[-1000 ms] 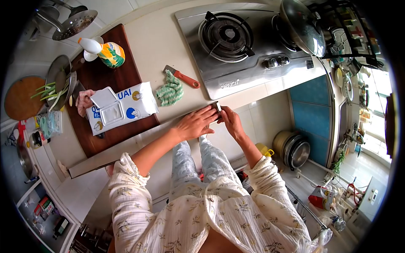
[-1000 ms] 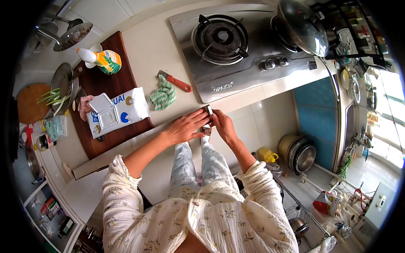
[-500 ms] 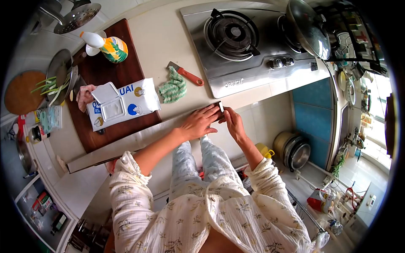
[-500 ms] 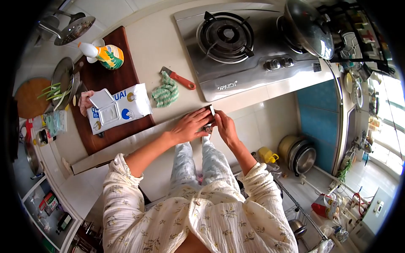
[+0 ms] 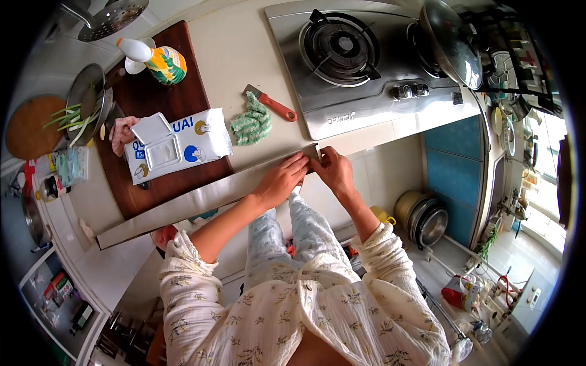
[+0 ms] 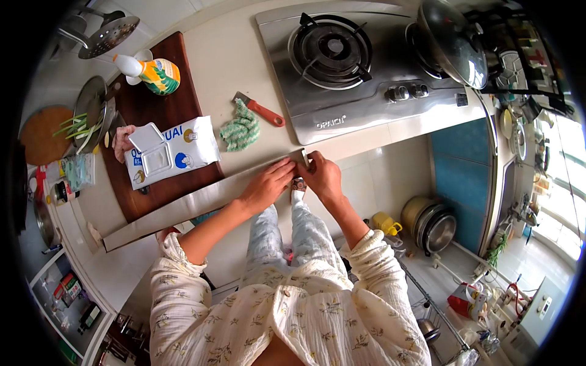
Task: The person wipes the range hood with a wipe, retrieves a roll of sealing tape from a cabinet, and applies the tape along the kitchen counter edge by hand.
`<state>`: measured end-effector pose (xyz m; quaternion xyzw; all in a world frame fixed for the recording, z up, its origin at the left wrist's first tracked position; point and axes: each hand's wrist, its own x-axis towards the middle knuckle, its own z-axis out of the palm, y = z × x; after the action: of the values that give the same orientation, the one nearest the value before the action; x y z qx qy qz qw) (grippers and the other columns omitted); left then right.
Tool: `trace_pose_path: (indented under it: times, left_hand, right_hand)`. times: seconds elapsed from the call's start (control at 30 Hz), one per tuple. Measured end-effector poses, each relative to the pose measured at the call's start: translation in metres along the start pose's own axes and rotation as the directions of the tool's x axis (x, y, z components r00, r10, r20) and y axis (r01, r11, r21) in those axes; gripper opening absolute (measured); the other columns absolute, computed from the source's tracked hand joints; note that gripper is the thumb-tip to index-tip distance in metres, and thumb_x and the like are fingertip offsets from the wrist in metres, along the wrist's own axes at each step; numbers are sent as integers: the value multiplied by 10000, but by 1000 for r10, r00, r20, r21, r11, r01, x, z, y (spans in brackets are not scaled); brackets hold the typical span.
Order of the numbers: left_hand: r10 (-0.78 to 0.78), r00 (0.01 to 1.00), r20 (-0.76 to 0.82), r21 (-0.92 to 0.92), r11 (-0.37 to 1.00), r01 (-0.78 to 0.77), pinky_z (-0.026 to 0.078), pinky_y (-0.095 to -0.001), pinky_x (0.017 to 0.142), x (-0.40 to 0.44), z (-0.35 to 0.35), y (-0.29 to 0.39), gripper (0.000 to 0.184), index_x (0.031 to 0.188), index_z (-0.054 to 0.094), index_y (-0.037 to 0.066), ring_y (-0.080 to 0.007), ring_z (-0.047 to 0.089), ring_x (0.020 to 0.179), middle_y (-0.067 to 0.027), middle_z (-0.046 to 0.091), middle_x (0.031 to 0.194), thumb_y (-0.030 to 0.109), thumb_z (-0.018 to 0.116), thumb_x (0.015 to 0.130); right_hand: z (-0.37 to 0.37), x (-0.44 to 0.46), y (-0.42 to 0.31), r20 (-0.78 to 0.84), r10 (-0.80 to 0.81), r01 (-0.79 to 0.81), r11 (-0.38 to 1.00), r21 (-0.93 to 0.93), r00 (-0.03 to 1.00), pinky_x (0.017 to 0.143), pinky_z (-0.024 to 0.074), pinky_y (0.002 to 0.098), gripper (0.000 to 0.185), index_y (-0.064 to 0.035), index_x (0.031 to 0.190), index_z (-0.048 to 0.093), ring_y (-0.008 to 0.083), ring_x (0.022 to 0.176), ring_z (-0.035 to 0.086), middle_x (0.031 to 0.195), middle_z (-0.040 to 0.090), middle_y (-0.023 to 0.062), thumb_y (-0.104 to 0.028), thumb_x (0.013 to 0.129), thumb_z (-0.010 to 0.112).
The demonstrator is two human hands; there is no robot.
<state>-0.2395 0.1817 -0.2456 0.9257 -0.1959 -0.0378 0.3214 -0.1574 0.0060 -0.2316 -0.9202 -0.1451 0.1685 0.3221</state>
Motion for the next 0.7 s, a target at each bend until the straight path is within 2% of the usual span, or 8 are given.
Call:
trace_pose_path:
  times: [0.1, 0.2, 0.3, 0.4, 0.5, 0.53, 0.63, 0.7]
  left_hand:
    - [14, 1000, -14, 40, 999, -14, 304, -402, 1133, 4, -8, -1, 450, 1308, 524, 17, -267, 380, 1353, -121, 485, 1384, 75, 523, 861]
    - [-24, 999, -24, 63, 998, 25, 294, -390, 1134, -2, -5, -3, 467, 1335, 501, 60, -247, 379, 1356, -100, 472, 1406, 91, 512, 869]
    - [-34, 996, -79, 39, 999, 38, 296, -398, 1129, -3, -2, 3, 439, 1317, 518, 23, -256, 362, 1370, -101, 485, 1392, 86, 470, 885]
    - [-41, 995, -93, 117, 992, 51, 333, -390, 1105, -12, -11, 14, 414, 1273, 561, 23, -256, 410, 1329, -106, 517, 1350, 79, 519, 866]
    - [-191, 938, -290, -74, 981, 177, 382, -418, 1051, -47, -14, 31, 344, 1166, 607, 22, -276, 526, 1186, -93, 568, 1244, 66, 600, 825]
    - [-214, 892, -398, -55, 976, 210, 446, -412, 937, -57, -26, 39, 333, 1126, 614, 13, -260, 573, 1058, -95, 593, 1147, 28, 626, 794]
    - [-419, 816, -399, -1, 890, 456, 460, -380, 851, -100, -34, 49, 326, 1112, 625, 15, -242, 575, 1003, -92, 596, 1112, 16, 627, 786]
    - [-439, 799, -411, 40, 867, 497, 447, -373, 818, -113, -25, 46, 312, 1105, 631, 24, -233, 575, 975, -77, 601, 1117, 19, 614, 793]
  right_hand:
    - [3, 7, -2, 47, 29, -17, 968, -249, 998, 565, 494, 435, 237, -40, 933, 574, 333, 627, 638, 669, 645, 134, -216, 793, 646]
    - [4, 6, -7, 39, -15, 27, 946, -322, 999, 571, 484, 469, 237, -45, 951, 540, 367, 638, 629, 674, 638, 166, -199, 788, 617]
    - [9, 9, -6, 41, -17, 30, 930, -367, 999, 582, 488, 469, 254, -43, 982, 535, 373, 635, 628, 658, 631, 172, -187, 788, 613]
    - [-5, 10, -14, 100, 88, -63, 972, -226, 991, 593, 491, 457, 318, -41, 1015, 544, 367, 648, 639, 669, 639, 172, -284, 832, 637]
    - [0, 12, 0, 121, 21, -1, 987, -163, 992, 600, 483, 463, 322, -35, 988, 559, 371, 658, 635, 675, 639, 174, -310, 842, 638]
    - [2, 14, 1, 138, 31, -1, 978, -210, 990, 605, 476, 480, 282, -35, 949, 563, 392, 655, 620, 679, 632, 178, -290, 845, 622]
    - [5, 17, 0, 95, 19, 4, 972, -233, 995, 612, 472, 494, 243, -37, 926, 564, 408, 667, 610, 691, 628, 186, -264, 846, 601]
    - [10, 17, 0, 66, 37, -20, 969, -247, 997, 617, 475, 494, 197, -41, 900, 571, 403, 689, 615, 711, 633, 190, -227, 839, 586]
